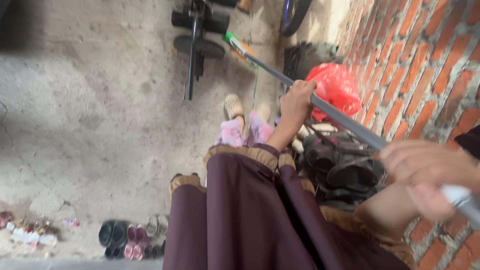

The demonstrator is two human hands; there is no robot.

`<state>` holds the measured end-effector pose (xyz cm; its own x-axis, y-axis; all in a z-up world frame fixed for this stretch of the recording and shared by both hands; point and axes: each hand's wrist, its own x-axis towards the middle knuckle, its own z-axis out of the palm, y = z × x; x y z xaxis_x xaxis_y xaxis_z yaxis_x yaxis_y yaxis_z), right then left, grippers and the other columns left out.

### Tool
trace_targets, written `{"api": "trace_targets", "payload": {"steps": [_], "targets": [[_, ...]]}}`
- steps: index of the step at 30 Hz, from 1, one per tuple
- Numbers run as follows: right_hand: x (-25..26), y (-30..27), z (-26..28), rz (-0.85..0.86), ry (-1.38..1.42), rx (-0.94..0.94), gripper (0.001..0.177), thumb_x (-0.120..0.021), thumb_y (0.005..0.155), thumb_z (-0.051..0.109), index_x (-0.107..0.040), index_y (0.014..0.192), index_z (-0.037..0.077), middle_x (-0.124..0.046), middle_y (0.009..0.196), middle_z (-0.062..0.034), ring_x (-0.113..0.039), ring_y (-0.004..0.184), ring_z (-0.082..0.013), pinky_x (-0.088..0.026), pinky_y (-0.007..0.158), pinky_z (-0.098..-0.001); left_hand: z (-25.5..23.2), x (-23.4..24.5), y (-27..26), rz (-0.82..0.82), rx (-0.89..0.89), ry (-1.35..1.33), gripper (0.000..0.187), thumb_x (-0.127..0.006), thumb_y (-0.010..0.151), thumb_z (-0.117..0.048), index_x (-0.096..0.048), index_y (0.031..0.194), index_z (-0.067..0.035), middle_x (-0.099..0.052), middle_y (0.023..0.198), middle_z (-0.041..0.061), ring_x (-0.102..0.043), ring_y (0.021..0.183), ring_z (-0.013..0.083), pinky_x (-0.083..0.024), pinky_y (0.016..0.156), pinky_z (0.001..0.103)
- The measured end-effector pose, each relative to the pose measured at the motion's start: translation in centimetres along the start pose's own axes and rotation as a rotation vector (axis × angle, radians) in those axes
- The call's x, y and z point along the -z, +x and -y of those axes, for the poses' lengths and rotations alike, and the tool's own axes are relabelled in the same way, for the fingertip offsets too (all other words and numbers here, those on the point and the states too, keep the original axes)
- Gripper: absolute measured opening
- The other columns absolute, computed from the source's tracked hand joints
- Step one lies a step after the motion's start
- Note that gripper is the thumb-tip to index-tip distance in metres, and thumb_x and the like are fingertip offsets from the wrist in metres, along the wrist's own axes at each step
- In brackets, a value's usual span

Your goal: The person sweeps debris from a concrete floor into a dustpan using a broom and then picks up the dustpan.

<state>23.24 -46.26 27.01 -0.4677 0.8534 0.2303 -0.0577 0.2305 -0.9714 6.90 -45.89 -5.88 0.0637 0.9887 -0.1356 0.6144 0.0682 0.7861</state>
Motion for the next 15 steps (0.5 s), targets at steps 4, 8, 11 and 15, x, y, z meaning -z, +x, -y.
{"api": "trace_targets", "payload": {"steps": [4,8,11,15], "targets": [[-9.6,1.9,-2.5,-0.085,-0.276,-0.104,0.030,-0.073,0.100,0.031,-0.061,0.084,0.008,-0.059,0.079,-0.0039,-0.060,0.070,-0.0202,-0.045,0.067,-0.0396,3.7,3.4,4.7,-0.224,-0.029,-0.250,0.009,-0.064,0.110,-0.018,-0.072,0.110,-0.015,-0.071,0.108,0.010,-0.077,0.101,0.0336,-0.064,0.087,0.048],[-12.0,8.2,-9.4,0.489,-0.187,0.083,0.023,-0.073,0.078,0.015,-0.052,0.074,0.008,-0.052,0.074,-0.0087,-0.053,0.068,-0.0334,-0.046,0.066,-0.0477,7.2,5.1,3.8,-0.467,-0.109,-0.321,0.007,-0.067,0.111,-0.017,-0.072,0.112,-0.012,-0.074,0.114,0.010,-0.076,0.117,0.0392,-0.062,0.095,0.048],[-10.4,8.2,-6.7,0.478,-0.060,-0.009,0.029,-0.073,0.081,0.016,-0.048,0.069,0.009,-0.044,0.069,-0.0081,-0.050,0.063,-0.0320,-0.042,0.064,-0.0492,5.2,3.9,-0.3,-0.473,0.161,-0.307,0.011,-0.071,0.107,-0.021,-0.077,0.114,-0.015,-0.078,0.119,0.011,-0.080,0.108,0.0355,-0.063,0.087,0.044],[-9.2,4.7,0.4,0.101,-0.035,-0.085,0.019,-0.069,0.083,0.017,-0.056,0.076,0.006,-0.049,0.070,-0.0071,-0.050,0.062,-0.0291,-0.039,0.065,-0.0471,2.2,3.4,-2.9,-0.281,0.158,-0.201,0.015,-0.071,0.105,-0.021,-0.077,0.118,-0.016,-0.077,0.113,0.010,-0.079,0.107,0.0366,-0.061,0.086,0.046]]}}
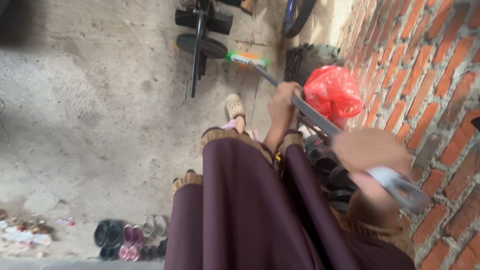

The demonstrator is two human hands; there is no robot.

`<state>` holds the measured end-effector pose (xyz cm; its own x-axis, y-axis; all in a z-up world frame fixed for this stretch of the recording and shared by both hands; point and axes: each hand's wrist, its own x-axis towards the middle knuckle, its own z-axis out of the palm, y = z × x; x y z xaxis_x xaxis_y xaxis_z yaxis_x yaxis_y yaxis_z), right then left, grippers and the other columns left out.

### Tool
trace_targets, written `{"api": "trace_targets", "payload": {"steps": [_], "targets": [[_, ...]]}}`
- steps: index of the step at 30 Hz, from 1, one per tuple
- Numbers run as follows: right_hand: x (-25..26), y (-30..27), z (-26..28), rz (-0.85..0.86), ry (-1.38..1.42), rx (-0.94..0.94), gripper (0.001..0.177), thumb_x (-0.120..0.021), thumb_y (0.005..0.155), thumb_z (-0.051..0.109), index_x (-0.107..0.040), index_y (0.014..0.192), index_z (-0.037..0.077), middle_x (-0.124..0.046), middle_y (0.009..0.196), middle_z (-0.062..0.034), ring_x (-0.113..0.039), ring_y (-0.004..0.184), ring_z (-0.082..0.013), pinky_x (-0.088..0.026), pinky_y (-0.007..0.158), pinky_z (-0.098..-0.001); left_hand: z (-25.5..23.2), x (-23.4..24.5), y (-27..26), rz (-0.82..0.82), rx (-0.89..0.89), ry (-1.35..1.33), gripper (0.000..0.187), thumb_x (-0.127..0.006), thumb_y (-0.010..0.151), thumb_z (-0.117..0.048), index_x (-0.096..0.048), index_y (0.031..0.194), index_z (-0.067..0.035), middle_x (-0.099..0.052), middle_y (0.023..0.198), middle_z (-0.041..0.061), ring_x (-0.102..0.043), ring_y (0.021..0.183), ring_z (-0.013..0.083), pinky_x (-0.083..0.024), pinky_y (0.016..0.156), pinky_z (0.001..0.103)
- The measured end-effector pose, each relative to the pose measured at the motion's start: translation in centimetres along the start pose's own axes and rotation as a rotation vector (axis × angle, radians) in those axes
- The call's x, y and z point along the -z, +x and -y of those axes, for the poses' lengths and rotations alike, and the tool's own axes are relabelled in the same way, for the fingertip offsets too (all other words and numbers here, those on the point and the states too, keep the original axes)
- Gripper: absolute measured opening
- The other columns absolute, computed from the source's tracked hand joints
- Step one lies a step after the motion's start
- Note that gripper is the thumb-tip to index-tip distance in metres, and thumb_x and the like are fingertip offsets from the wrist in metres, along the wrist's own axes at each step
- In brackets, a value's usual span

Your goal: The person sweeps debris from a concrete floor into a dustpan using a broom and then picks up the dustpan.

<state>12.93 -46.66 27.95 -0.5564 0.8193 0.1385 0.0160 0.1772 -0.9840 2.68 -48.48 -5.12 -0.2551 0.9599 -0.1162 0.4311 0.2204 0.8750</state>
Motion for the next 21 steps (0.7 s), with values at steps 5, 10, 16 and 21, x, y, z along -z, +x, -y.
{"api": "trace_targets", "payload": {"steps": [5,10,16,21], "targets": [[-3.3,-1.6,0.3,0.164,-0.374,0.054,0.016,-0.072,0.077,0.013,-0.061,0.086,0.006,-0.055,0.083,-0.0129,-0.059,0.079,-0.0371,-0.049,0.073,-0.0509,-0.8,1.0,1.5,-0.090,-0.078,-0.274,0.009,-0.066,0.107,-0.017,-0.070,0.115,-0.016,-0.072,0.109,0.013,-0.078,0.096,0.0358,-0.061,0.081,0.045],[-7.8,-1.3,-7.6,0.479,-0.137,0.110,0.025,-0.076,0.073,0.013,-0.052,0.074,0.009,-0.051,0.074,-0.0099,-0.052,0.071,-0.0343,-0.046,0.067,-0.0487,4.5,2.7,-1.1,-0.102,0.013,-0.241,0.007,-0.064,0.113,-0.016,-0.071,0.112,-0.015,-0.072,0.105,0.012,-0.078,0.097,0.0334,-0.062,0.084,0.044],[-6.9,-10.2,0.5,-0.002,-0.049,0.049,0.025,-0.072,0.081,0.022,-0.054,0.072,0.007,-0.051,0.071,-0.0057,-0.055,0.066,-0.0272,-0.047,0.065,-0.0433,4.3,0.0,-10.1,-0.148,-0.173,-0.099,0.010,-0.069,0.105,-0.019,-0.073,0.114,-0.015,-0.076,0.115,0.009,-0.077,0.119,0.0384,-0.061,0.097,0.045],[-9.8,-12.2,3.3,-0.197,-0.009,0.021,0.031,-0.081,0.075,0.024,-0.054,0.069,0.010,-0.045,0.067,-0.0003,-0.047,0.058,-0.0212,-0.039,0.058,-0.0381,4.2,-1.9,-12.6,-0.052,-0.220,-0.162,0.010,-0.069,0.109,-0.019,-0.074,0.118,-0.018,-0.076,0.112,0.007,-0.079,0.110,0.0320,-0.064,0.116,0.045]]}}
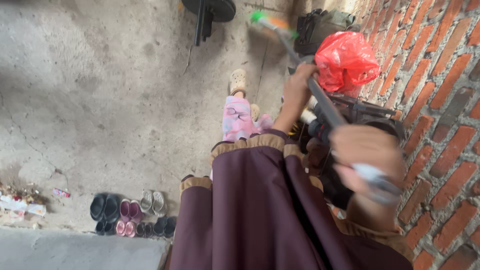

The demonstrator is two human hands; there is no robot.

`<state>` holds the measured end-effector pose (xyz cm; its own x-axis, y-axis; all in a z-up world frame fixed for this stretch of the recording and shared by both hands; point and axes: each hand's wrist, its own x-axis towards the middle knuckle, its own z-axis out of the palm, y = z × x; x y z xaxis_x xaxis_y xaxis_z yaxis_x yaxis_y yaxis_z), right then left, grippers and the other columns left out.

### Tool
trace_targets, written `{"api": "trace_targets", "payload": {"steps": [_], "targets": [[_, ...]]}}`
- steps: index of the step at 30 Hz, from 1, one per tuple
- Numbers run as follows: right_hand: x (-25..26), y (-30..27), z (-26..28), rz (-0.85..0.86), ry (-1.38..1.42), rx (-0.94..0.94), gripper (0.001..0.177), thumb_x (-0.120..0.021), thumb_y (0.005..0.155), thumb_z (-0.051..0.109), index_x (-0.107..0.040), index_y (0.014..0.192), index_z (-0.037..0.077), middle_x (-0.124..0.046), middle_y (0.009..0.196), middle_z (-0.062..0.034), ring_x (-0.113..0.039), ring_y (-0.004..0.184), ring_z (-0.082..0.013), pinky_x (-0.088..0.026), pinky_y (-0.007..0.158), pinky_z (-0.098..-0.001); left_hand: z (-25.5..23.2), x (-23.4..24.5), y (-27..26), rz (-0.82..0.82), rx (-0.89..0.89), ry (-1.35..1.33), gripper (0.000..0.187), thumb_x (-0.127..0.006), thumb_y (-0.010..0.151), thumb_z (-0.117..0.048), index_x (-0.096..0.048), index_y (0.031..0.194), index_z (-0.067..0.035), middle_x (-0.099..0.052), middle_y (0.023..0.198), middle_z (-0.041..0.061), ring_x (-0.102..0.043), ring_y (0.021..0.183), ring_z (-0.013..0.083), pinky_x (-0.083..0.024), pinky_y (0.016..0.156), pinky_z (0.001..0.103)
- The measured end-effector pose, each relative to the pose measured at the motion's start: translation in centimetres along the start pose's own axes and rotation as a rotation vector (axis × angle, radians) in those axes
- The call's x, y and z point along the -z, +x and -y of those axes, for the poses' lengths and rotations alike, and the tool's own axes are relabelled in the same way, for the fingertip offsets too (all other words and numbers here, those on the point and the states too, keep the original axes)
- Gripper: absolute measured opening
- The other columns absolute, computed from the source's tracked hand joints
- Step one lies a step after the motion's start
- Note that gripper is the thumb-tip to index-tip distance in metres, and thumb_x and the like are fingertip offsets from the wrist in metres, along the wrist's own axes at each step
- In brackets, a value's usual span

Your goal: The person sweeps debris from a concrete floor into a dustpan using a broom and then picks up the dustpan.

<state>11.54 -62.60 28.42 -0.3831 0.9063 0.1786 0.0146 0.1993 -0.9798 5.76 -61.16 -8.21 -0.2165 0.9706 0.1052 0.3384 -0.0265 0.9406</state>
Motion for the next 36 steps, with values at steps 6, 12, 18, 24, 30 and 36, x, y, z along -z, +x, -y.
{"api": "trace_targets", "payload": {"steps": [6,12,18,24,30,36], "targets": [[-2.3,-3.3,-5.3,0.326,-0.154,-0.023,0.027,-0.075,0.085,0.014,-0.052,0.078,0.003,-0.048,0.073,-0.0133,-0.052,0.068,-0.0307,-0.041,0.061,-0.0461,8.4,5.9,-2.9,0.353,0.065,0.297,0.010,-0.078,0.092,-0.024,-0.079,0.103,-0.023,-0.081,0.106,0.009,-0.079,0.097,0.0370,-0.064,0.083,0.051],[4.0,-10.7,-7.0,-0.226,0.146,-0.027,0.035,-0.053,0.120,0.035,-0.055,0.094,0.011,-0.057,0.073,-0.0081,-0.051,0.061,-0.0240,-0.051,0.071,-0.0444,4.6,6.7,-1.7,0.661,0.036,0.496,0.044,-0.082,0.082,-0.026,-0.071,0.124,-0.022,-0.081,0.104,0.007,-0.080,0.101,0.0362,-0.063,0.082,0.053],[-3.5,-6.4,-3.9,-0.036,-0.266,0.036,0.019,-0.068,0.098,0.016,-0.056,0.085,0.010,-0.058,0.074,-0.0085,-0.057,0.066,-0.0282,-0.053,0.068,-0.0459,1.1,6.2,-0.6,0.286,-0.027,0.139,0.052,-0.079,0.096,-0.030,-0.061,0.145,-0.023,-0.082,0.111,0.006,-0.082,0.108,0.0320,-0.064,0.084,0.052],[-17.5,3.3,-6.8,0.433,-0.337,0.186,0.018,-0.082,0.085,-0.004,-0.067,0.084,0.005,-0.062,0.080,-0.0079,-0.065,0.074,-0.0306,-0.054,0.072,-0.0456,9.0,18.2,1.3,-0.028,-0.046,0.040,0.015,-0.072,0.097,-0.015,-0.078,0.110,-0.018,-0.080,0.111,0.008,-0.079,0.095,0.0363,-0.065,0.079,0.044],[-28.3,5.1,-7.1,0.622,-0.190,0.288,0.023,-0.082,0.082,0.005,-0.059,0.077,0.007,-0.058,0.077,-0.0094,-0.060,0.074,-0.0346,-0.055,0.075,-0.0470,12.1,31.3,-1.6,-0.004,0.083,0.173,0.005,-0.073,0.099,-0.015,-0.075,0.102,-0.018,-0.079,0.099,0.005,-0.079,0.085,0.0335,-0.061,0.070,0.045],[-34.3,6.2,-6.5,0.789,-0.025,0.253,0.029,-0.082,0.080,0.004,-0.055,0.071,0.008,-0.055,0.071,-0.0088,-0.057,0.067,-0.0345,-0.049,0.067,-0.0487,11.8,39.0,-2.6,-0.061,0.111,0.253,0.005,-0.072,0.098,-0.016,-0.076,0.101,-0.019,-0.079,0.096,0.004,-0.079,0.082,0.0332,-0.061,0.068,0.046]]}}
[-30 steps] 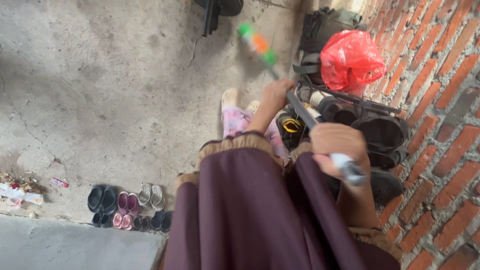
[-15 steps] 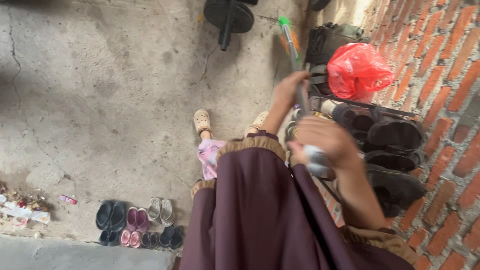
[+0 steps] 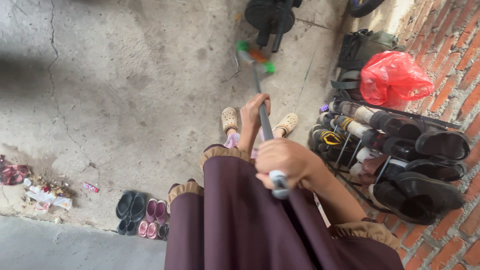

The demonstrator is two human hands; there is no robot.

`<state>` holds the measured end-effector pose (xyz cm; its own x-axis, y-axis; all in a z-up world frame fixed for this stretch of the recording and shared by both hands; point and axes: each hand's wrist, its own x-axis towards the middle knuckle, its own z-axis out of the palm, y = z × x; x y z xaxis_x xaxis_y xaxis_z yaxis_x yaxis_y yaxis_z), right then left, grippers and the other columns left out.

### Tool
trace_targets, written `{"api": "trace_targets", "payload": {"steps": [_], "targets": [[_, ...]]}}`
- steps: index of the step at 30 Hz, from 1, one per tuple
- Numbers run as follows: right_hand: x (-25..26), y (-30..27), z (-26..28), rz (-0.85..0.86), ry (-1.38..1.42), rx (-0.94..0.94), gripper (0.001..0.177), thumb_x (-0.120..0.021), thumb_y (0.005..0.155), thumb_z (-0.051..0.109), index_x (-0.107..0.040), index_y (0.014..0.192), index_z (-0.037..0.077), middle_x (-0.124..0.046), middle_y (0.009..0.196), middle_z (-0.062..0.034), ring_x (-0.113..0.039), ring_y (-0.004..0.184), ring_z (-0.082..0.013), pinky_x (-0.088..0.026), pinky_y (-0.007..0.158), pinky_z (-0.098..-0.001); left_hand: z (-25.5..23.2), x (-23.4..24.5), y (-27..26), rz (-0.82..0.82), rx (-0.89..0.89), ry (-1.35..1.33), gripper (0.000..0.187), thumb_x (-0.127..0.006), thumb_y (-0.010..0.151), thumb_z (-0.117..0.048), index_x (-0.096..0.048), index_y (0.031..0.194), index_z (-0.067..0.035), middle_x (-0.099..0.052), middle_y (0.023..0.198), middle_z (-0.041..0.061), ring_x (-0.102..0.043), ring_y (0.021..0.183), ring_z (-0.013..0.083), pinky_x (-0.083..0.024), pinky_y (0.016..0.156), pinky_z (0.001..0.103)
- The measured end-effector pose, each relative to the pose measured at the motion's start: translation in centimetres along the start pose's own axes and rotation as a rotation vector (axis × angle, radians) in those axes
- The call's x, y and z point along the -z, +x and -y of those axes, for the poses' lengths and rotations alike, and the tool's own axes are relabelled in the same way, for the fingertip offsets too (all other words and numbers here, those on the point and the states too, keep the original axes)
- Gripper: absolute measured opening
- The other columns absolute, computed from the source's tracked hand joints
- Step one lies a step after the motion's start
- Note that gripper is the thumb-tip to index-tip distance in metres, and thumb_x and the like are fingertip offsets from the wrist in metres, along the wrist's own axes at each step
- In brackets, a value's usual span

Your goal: The person sweeps debris from a concrete floor into a dustpan using a broom and then picks up the dustpan.

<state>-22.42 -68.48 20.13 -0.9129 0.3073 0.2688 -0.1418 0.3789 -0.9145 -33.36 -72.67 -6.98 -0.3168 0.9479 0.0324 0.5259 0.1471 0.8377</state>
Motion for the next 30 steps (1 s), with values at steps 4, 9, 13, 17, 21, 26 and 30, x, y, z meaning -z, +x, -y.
{"api": "trace_targets", "payload": {"steps": [4,9,13,17,21,26,30], "targets": [[0.7,-0.2,5.3,-0.338,0.034,-0.038,0.011,-0.071,0.085,0.002,-0.062,0.080,0.007,-0.060,0.078,-0.0060,-0.062,0.073,-0.0283,-0.058,0.075,-0.0453,0.1,2.3,-0.3,0.057,-0.086,0.065,0.008,-0.069,0.098,-0.017,-0.077,0.101,-0.018,-0.081,0.101,0.006,-0.079,0.078,0.0312,-0.062,0.063,0.043],[0.9,1.7,14.0,-0.997,0.054,-0.311,0.008,-0.063,0.081,0.005,-0.062,0.073,0.007,-0.061,0.069,-0.0020,-0.062,0.061,-0.0163,-0.060,0.069,-0.0365,-4.6,1.4,-1.2,0.273,-0.134,0.195,0.009,-0.069,0.100,-0.019,-0.071,0.092,-0.019,-0.074,0.085,0.007,-0.079,0.073,0.0295,-0.062,0.062,0.046],[-0.8,3.6,11.3,-0.284,-0.215,-0.363,0.018,-0.078,0.079,-0.005,-0.061,0.080,-0.002,-0.061,0.077,-0.0130,-0.066,0.072,-0.0318,-0.059,0.073,-0.0451,-0.5,1.9,-1.1,0.430,-0.196,0.013,0.007,-0.070,0.098,-0.026,-0.073,0.098,-0.019,-0.078,0.091,0.005,-0.078,0.076,0.0322,-0.061,0.065,0.049],[-3.6,1.7,6.0,-0.372,0.060,-0.151,0.014,-0.075,0.086,-0.002,-0.062,0.082,0.003,-0.065,0.078,-0.0092,-0.070,0.072,-0.0306,-0.060,0.075,-0.0450,8.1,4.8,-2.9,0.509,-0.223,0.174,0.012,-0.076,0.087,-0.032,-0.078,0.097,-0.025,-0.081,0.091,0.006,-0.080,0.086,0.0346,-0.063,0.073,0.051],[-5.6,0.1,-0.1,-0.537,0.197,-0.067,0.018,-0.063,0.096,0.002,-0.059,0.078,0.004,-0.066,0.078,-0.0106,-0.066,0.071,-0.0290,-0.059,0.074,-0.0441,12.3,9.0,-1.3,0.624,-0.060,0.371,0.014,-0.081,0.084,-0.038,-0.079,0.088,-0.025,-0.082,0.086,0.007,-0.079,0.082,0.0354,-0.061,0.072,0.052],[-0.1,-1.2,5.3,-0.877,0.201,-0.207,0.020,-0.063,0.102,0.006,-0.063,0.083,-0.003,-0.067,0.078,-0.0104,-0.067,0.069,-0.0242,-0.061,0.077,-0.0464,5.3,6.7,3.7,0.361,-0.135,0.425,0.013,-0.079,0.077,-0.030,-0.071,0.084,-0.023,-0.075,0.078,0.003,-0.077,0.071,0.0308,-0.059,0.062,0.052],[3.2,4.2,8.7,-0.718,-0.001,-0.126,0.017,-0.066,0.092,0.005,-0.062,0.076,0.006,-0.064,0.073,-0.0029,-0.067,0.062,-0.0203,-0.062,0.070,-0.0429,0.0,3.0,8.2,0.142,-0.101,0.124,0.005,-0.069,0.103,-0.022,-0.071,0.099,-0.020,-0.073,0.091,0.004,-0.078,0.082,0.0269,-0.060,0.062,0.044]]}}
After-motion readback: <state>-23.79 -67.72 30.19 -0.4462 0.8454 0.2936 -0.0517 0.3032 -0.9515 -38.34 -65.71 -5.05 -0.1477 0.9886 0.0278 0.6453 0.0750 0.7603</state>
